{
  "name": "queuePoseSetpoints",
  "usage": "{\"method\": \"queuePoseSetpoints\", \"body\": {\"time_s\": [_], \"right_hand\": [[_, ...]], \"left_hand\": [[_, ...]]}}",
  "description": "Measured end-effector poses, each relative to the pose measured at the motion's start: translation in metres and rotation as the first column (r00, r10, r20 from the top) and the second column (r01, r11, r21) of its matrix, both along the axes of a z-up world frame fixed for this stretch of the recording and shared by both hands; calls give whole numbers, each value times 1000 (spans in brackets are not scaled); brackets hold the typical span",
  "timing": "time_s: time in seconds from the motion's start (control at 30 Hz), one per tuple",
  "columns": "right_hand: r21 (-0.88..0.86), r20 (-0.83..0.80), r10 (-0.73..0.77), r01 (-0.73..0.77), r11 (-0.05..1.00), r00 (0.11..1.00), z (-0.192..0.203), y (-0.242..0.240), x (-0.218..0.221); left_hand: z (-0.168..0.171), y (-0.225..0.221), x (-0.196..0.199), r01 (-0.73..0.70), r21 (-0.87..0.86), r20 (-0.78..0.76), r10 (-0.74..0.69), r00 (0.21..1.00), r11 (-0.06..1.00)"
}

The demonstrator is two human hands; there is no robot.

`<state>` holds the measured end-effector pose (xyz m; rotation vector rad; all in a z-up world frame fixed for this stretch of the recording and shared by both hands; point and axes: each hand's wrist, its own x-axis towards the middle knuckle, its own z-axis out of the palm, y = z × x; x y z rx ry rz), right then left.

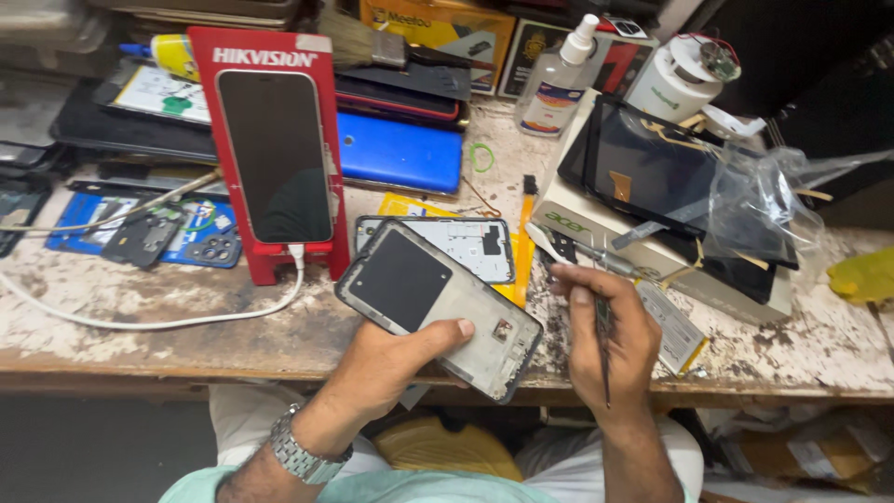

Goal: The person disassembles a smartphone by removing the back cover and using a metal spudger to pry off internal components. They use a brush to clean the interior surfaces and then proceed to remove the battery and other internal parts from the device chassis.

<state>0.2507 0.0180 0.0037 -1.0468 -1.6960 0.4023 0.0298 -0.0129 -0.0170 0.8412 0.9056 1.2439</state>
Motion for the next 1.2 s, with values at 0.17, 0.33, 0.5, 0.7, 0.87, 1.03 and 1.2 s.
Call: {"method": "queuePoseSetpoints", "body": {"time_s": [0.17,0.33,0.5,0.7,0.87,1.03,1.2], "right_hand": [[-48,11,5,-5,999,1000,0,-7,0],[-71,-28,27,-29,997,999,-2,-5,2],[-97,-142,85,-99,990,986,-11,-3,5],[56,-113,39,-33,998,993,-18,1,14],[-172,-392,164,-247,954,905,-22,-10,-3],[-164,-447,246,-349,923,860,-16,-19,-30],[-143,-374,252,-324,935,893,-3,-21,-45]], "left_hand": [[7,-2,-1,67,-70,25,-65,998,995],[15,-3,-2,92,-73,-25,-94,995,993],[14,-4,-3,100,-72,-30,-102,994,992],[18,-2,-4,103,98,-21,-102,995,990],[14,2,-7,156,-86,157,-142,977,984],[3,5,-7,173,102,296,-196,935,980],[10,6,-11,184,113,414,-214,885,976]]}}
